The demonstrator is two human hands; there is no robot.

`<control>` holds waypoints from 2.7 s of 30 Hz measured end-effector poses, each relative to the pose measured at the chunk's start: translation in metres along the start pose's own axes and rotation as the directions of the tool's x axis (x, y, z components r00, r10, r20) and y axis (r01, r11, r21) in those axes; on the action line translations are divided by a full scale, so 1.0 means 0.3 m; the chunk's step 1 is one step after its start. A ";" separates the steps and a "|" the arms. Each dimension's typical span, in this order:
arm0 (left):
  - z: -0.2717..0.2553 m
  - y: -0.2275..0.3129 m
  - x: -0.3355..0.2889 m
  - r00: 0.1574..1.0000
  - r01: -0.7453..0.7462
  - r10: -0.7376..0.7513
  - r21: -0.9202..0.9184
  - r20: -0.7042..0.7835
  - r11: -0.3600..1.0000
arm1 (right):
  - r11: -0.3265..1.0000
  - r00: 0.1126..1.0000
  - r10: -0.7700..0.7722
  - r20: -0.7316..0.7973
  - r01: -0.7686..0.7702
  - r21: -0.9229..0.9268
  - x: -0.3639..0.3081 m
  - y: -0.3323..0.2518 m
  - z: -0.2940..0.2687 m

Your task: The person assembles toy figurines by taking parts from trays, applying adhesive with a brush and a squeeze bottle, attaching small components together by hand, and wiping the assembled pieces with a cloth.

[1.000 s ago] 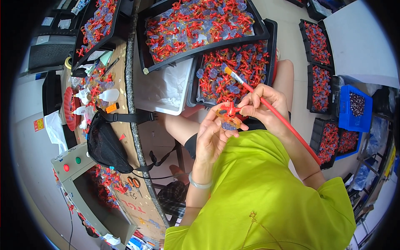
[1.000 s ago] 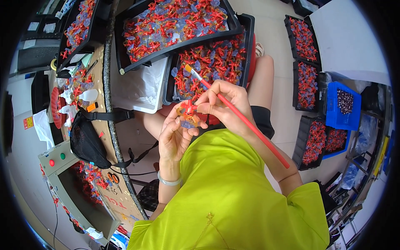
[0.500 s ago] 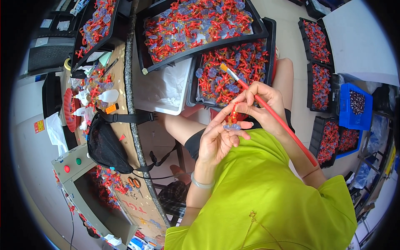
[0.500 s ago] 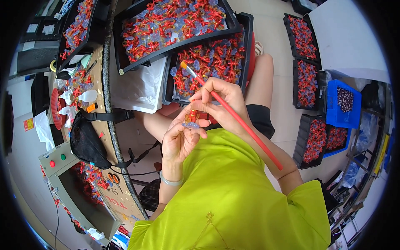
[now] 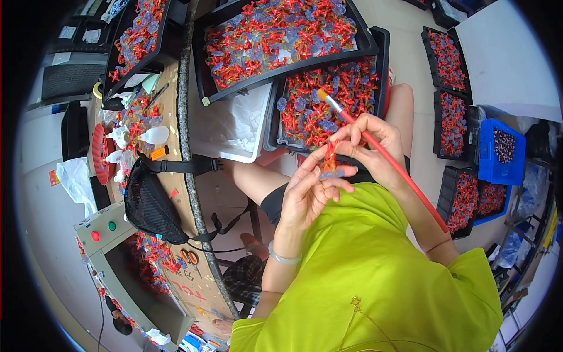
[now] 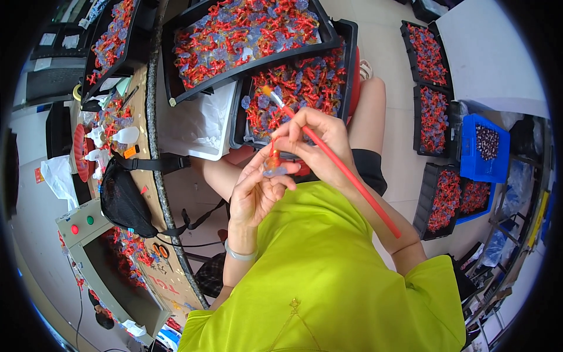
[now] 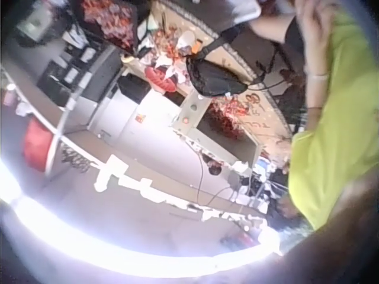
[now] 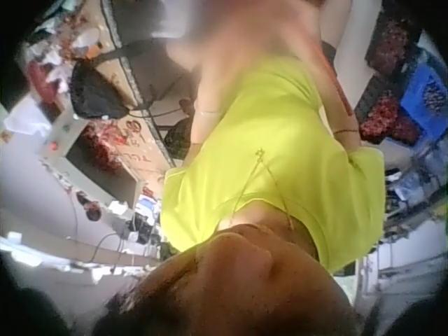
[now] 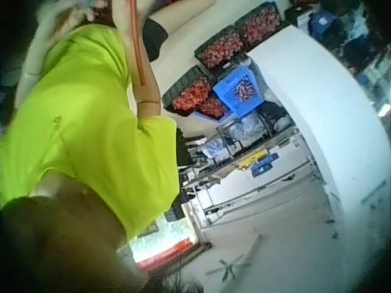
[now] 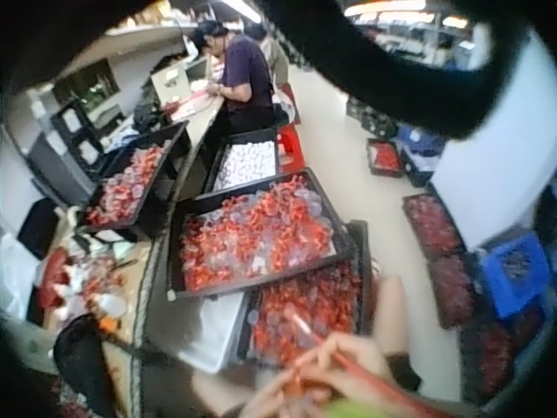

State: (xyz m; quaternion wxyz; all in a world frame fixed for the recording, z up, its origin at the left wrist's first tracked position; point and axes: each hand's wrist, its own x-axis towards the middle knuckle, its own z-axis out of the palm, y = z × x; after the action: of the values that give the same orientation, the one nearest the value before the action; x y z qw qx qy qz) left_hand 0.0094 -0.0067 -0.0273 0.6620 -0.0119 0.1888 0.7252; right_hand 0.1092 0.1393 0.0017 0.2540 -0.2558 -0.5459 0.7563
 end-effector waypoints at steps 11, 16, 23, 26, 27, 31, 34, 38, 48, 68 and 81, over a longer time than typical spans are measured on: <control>-0.151 0.040 0.205 0.961 0.169 0.216 0.985 -0.175 0.046 | 0.988 0.942 -0.123 -0.311 0.088 -0.127 -0.028 0.002 -0.195; -0.126 0.257 0.381 0.739 -0.084 0.661 0.991 0.132 -0.104 | 0.991 0.919 -0.065 -0.389 0.012 -0.136 -0.084 0.028 -0.270; -0.281 0.619 0.748 0.668 0.313 0.657 0.669 0.350 -0.674 | 0.994 0.931 -0.032 -0.363 -0.007 -0.105 -0.114 0.019 -0.270; -0.311 0.614 0.820 0.768 0.460 0.627 0.568 0.132 -0.682 | 0.994 0.919 -0.036 -0.393 -0.006 -0.107 -0.130 0.014 -0.280; -0.329 0.615 0.838 0.772 0.451 0.620 0.569 0.138 -0.688 | 0.994 0.915 -0.042 -0.402 -0.002 -0.109 -0.132 0.013 -0.284; -0.302 0.639 0.800 0.739 0.373 0.626 0.622 0.249 -0.689 | 0.997 0.908 -0.011 -0.420 -0.021 -0.073 -0.136 0.011 -0.294; -0.276 0.704 0.725 0.626 0.214 0.679 0.754 0.383 -0.621 | 0.995 0.915 -0.011 -0.403 -0.030 -0.096 -0.126 0.014 -0.295; -0.183 0.645 0.569 0.616 -0.348 0.788 0.897 0.000 0.272 | 0.985 0.939 -0.010 -0.343 -0.049 -0.164 -0.096 0.026 -0.287; 0.063 0.084 0.068 0.866 -0.377 0.481 0.455 -0.137 0.807 | 0.953 0.960 -0.268 0.077 0.276 -0.127 -0.032 -0.122 -0.036; 0.040 0.051 -0.012 0.915 -0.331 0.399 0.455 -0.059 0.826 | 0.713 0.796 -0.336 0.504 0.564 -0.416 0.055 -0.211 -0.005; 0.003 0.048 -0.020 0.986 -0.152 0.155 0.050 -0.066 0.987 | 0.733 0.794 -0.250 0.555 0.530 -0.427 0.045 -0.195 -0.032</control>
State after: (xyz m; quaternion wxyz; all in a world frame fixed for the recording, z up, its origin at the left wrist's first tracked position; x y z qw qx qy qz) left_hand -0.0033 -0.0129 -0.0210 0.5975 -0.0076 0.2281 0.7687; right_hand 0.1116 0.1710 0.0535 0.1876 -0.0073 -0.8298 0.5256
